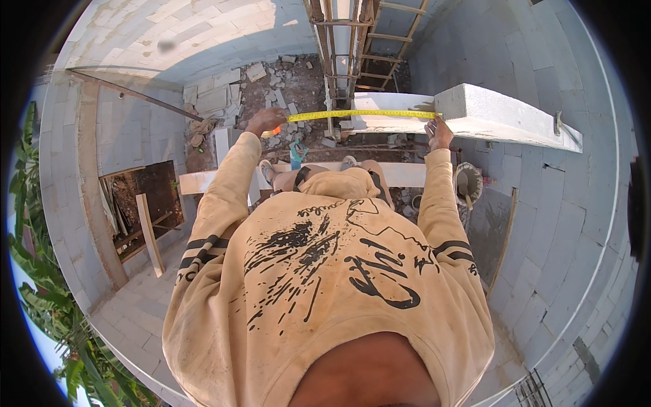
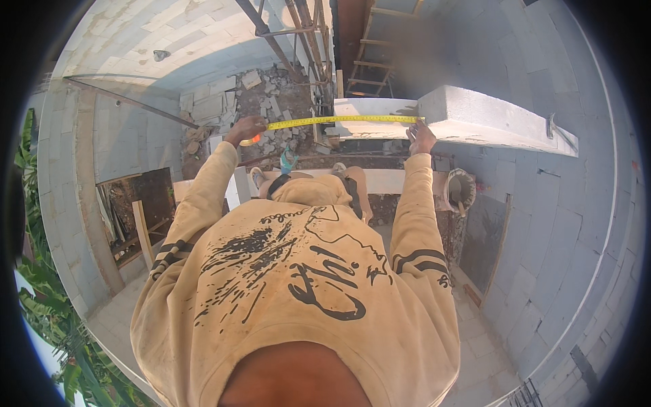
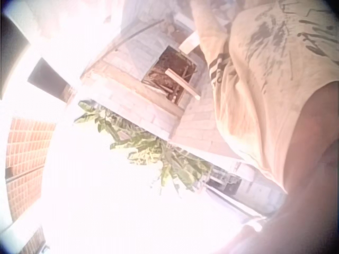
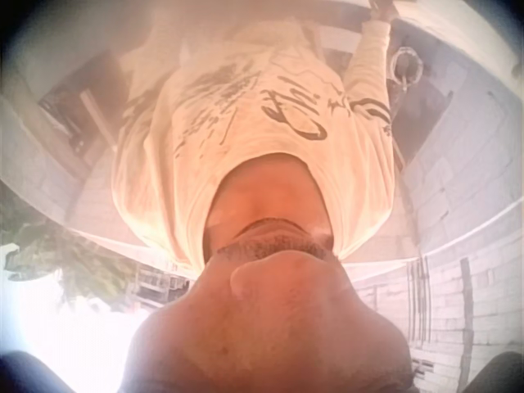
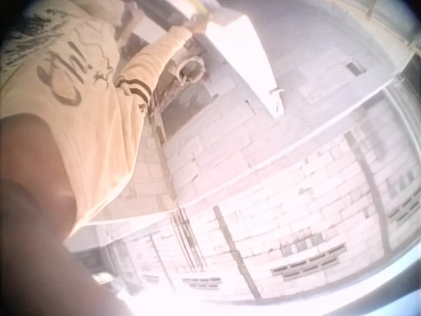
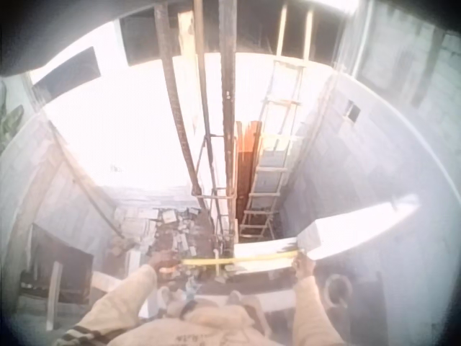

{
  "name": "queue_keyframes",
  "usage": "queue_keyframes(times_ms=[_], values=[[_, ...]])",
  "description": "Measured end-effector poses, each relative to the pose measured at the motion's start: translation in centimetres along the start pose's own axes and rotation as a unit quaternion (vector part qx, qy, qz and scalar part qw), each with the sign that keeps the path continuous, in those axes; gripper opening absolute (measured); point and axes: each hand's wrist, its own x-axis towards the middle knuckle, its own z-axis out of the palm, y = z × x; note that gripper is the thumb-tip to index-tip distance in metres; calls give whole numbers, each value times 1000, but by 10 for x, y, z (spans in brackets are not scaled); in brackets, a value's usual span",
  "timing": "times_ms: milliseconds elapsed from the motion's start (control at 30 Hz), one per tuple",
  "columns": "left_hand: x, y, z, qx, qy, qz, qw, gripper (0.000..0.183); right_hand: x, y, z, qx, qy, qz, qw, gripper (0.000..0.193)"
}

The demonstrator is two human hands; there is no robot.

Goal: The person applies adhesive to a white styrofoam panel using a trowel, positions the panel on a scaffold, taps it with a hammer, measures it with a tape measure, and cuts it with a hand saw.

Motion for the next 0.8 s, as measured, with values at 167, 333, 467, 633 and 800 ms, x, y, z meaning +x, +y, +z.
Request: queue_keyframes(times_ms=[167, 333, 467, 633, 800], values=[[-1, 8, -7, 4, -29, -24, 999, 42, -4, -2, -2, -1, 10, -2, 1000, 41], [12, -6, -12, 26, -28, -27, 999, 39, -10, -5, 9, 9, 7, 4, 1000, 38], [20, -3, -26, 42, -29, -41, 998, 43, -12, -13, 13, 20, 15, -1, 1000, 36], [21, 15, -55, 46, -49, -42, 997, 55, -10, -15, 10, 27, 23, -4, 999, 35], [9, 12, -56, 54, -2, -46, 997, 52, -10, -12, 16, 34, 16, 0, 999, 36]])
